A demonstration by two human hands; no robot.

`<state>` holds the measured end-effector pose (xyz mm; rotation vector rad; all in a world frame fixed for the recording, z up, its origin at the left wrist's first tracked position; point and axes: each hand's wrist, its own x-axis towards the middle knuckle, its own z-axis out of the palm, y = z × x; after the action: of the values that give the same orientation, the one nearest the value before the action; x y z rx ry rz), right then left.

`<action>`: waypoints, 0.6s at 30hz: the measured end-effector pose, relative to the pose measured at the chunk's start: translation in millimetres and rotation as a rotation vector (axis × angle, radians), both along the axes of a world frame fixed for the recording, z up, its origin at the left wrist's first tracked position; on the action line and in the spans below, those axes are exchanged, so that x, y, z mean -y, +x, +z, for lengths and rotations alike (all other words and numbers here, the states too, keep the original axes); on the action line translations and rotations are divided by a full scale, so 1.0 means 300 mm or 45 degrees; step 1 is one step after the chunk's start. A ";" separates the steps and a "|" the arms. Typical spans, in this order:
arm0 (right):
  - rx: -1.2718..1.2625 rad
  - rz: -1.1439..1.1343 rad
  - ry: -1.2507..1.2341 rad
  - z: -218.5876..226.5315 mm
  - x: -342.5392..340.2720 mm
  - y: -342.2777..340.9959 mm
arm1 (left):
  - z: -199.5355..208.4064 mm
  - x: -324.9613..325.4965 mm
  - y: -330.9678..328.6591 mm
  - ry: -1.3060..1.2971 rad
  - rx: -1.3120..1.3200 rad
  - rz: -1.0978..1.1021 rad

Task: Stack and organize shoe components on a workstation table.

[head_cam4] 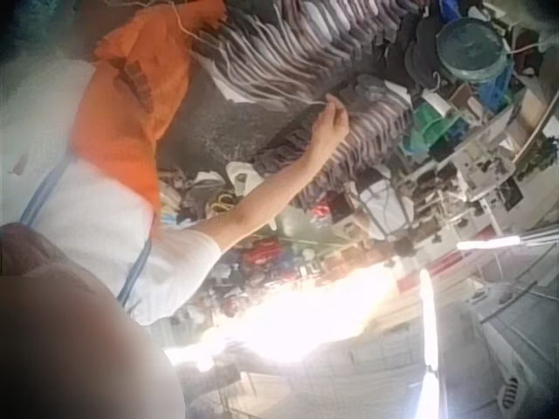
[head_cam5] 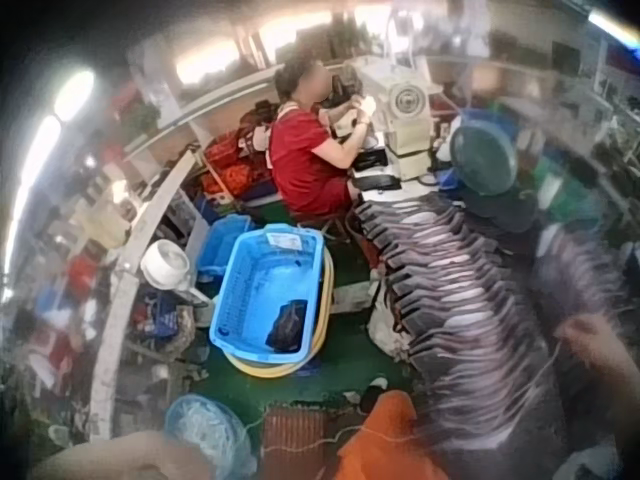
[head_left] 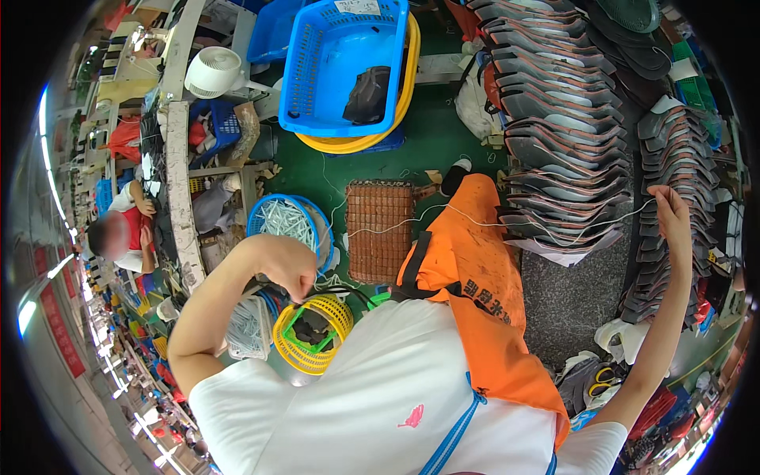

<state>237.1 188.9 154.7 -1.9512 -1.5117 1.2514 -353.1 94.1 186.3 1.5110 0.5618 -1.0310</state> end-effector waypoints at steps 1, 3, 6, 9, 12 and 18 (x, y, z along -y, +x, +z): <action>-0.004 -0.013 0.001 -0.001 -0.013 -0.018 | -0.010 0.022 -0.029 0.145 -0.257 -0.214; -0.017 -0.021 -0.006 -0.010 -0.022 -0.035 | -0.083 0.076 -0.132 0.100 -0.421 -0.279; -0.039 -0.006 0.007 -0.021 -0.011 -0.025 | -0.224 0.115 -0.324 0.006 -0.627 -0.363; -0.069 -0.006 -0.036 -0.043 -0.007 -0.015 | -0.286 0.196 -0.546 0.205 -0.881 -0.348; -0.085 0.072 0.001 -0.043 -0.045 -0.054 | -0.167 0.411 -1.225 0.457 -1.237 0.902; -0.175 -0.202 0.149 -0.031 -0.059 0.010 | 0.052 0.028 -1.090 1.189 -0.306 2.770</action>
<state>240.0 206.5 145.5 -1.8315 -1.3064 1.1763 -680.1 85.7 201.9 0.5359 2.2260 0.9210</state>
